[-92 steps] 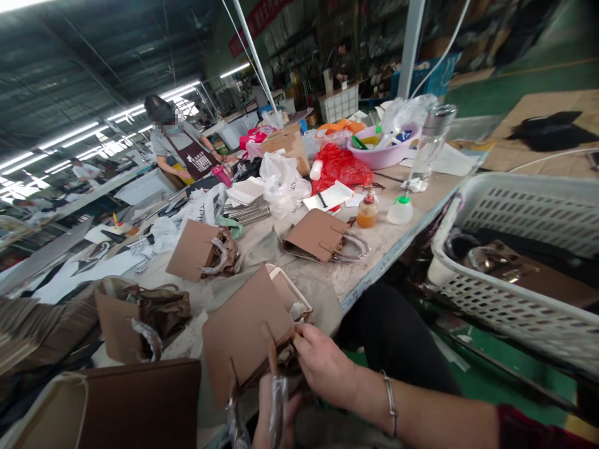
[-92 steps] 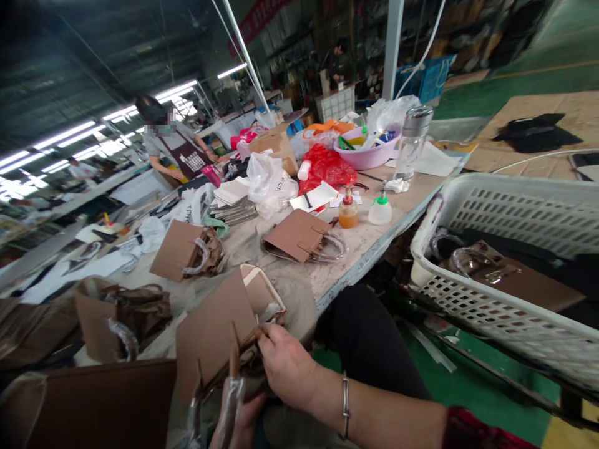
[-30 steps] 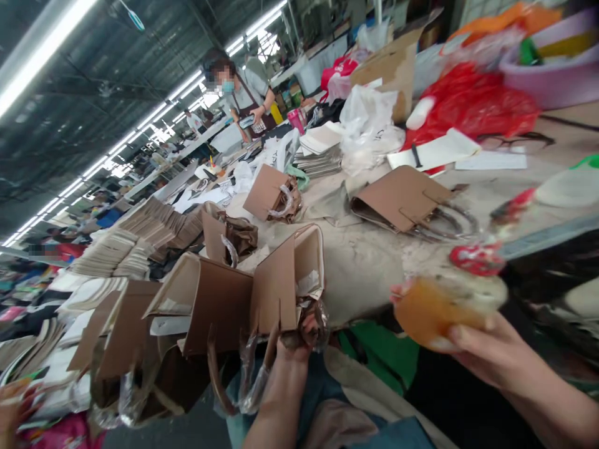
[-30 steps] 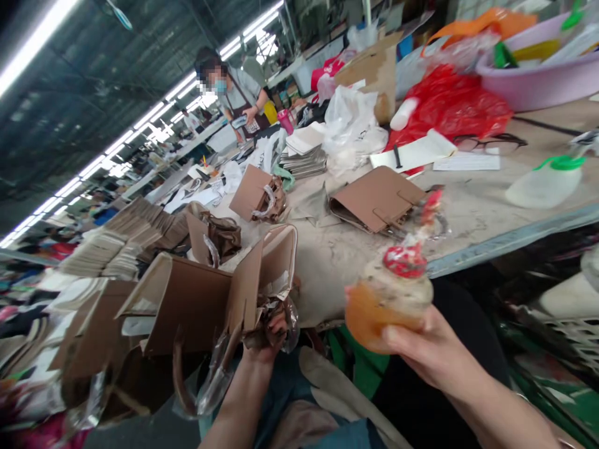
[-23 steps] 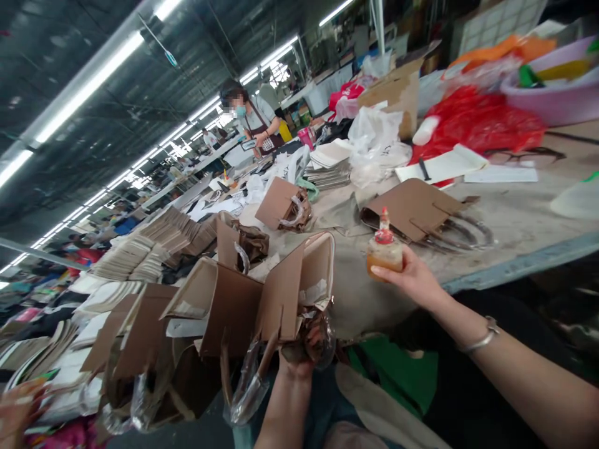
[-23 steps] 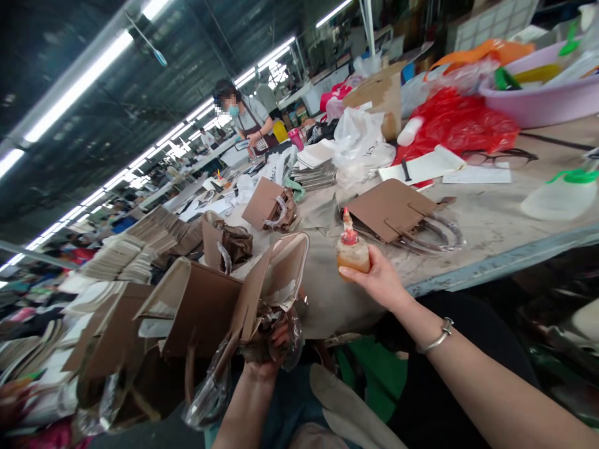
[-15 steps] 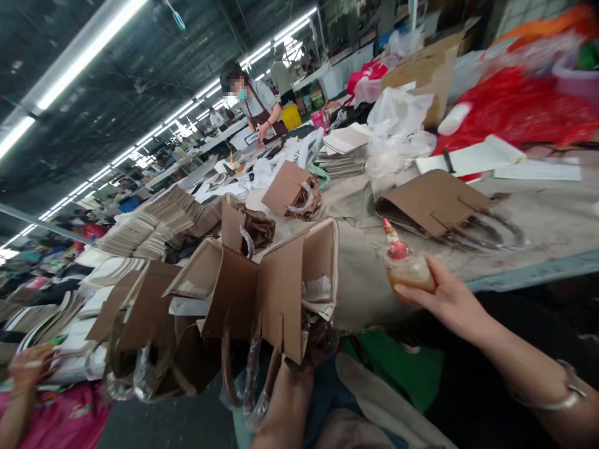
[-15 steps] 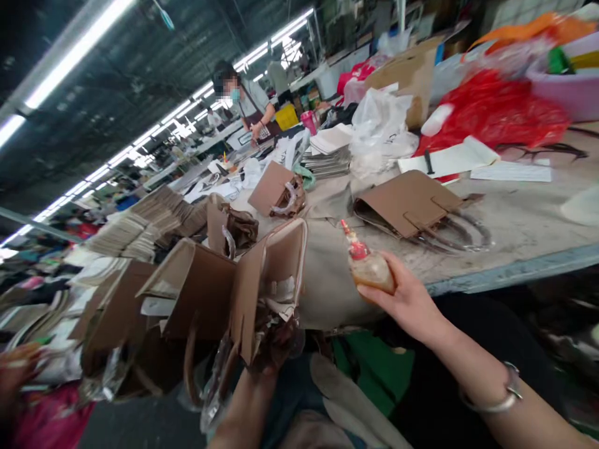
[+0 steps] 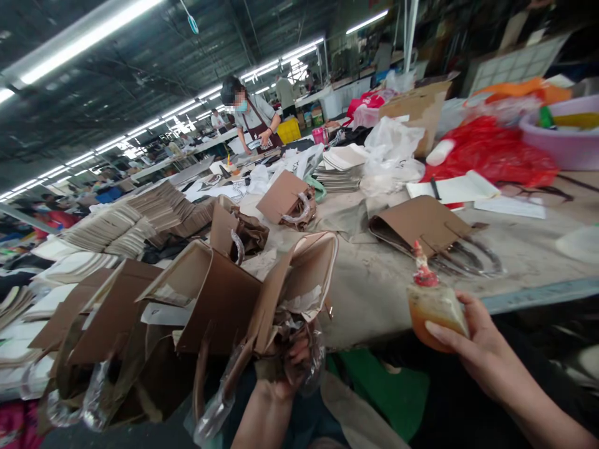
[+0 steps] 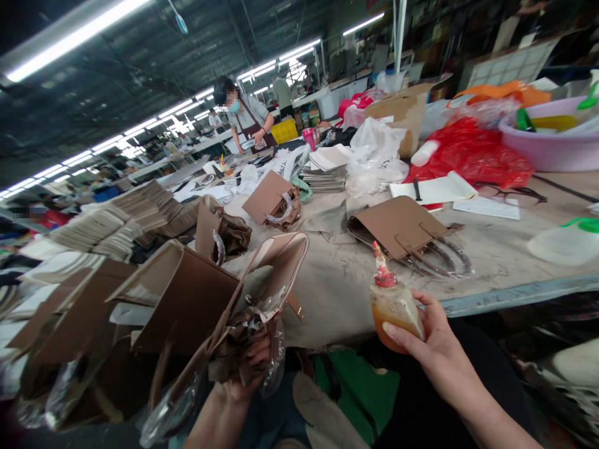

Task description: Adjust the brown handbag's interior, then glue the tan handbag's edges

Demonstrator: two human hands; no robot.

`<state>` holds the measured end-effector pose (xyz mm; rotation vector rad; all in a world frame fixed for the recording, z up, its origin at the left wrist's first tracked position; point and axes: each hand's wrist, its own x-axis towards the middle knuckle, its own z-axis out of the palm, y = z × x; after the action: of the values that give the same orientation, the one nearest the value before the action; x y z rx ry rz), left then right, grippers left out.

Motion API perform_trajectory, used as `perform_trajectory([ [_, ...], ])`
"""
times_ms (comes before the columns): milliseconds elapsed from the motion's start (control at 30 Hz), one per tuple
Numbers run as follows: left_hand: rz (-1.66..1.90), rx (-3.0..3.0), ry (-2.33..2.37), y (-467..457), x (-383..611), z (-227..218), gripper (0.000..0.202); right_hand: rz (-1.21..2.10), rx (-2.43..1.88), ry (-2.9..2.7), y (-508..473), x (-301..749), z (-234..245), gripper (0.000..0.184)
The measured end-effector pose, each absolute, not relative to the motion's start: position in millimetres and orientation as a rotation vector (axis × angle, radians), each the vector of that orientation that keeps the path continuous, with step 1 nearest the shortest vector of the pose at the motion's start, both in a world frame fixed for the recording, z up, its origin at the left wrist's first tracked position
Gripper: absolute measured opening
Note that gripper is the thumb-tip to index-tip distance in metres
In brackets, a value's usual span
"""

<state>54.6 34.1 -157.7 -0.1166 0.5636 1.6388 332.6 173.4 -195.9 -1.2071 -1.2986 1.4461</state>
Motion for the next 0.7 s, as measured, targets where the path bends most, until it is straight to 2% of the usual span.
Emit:
perform_trajectory([
  [100, 1.605, -0.167, 0.484, 40, 54, -130, 0.010, 1.521, -1.106, -1.196, 183, 332, -190, 0.059],
  [233, 1.611, -0.219, 0.501, 47, 54, -104, 0.019, 1.363, -1.043, -1.021, 211, 349, -184, 0.046],
  [367, 1.599, -0.258, 0.529, 56, 58, -91, 0.022, 1.157, -1.054, -0.995, 242, 385, -184, 0.050],
  [600, 1.472, -0.336, 0.721, 63, 53, -82, 0.018, 1.135, -1.155, -1.138, 245, 413, -189, 0.050],
  [700, 1.464, -0.328, 0.756, 62, 45, -75, 0.018, 0.913, -1.314, -1.226, 257, 414, -191, 0.059],
])
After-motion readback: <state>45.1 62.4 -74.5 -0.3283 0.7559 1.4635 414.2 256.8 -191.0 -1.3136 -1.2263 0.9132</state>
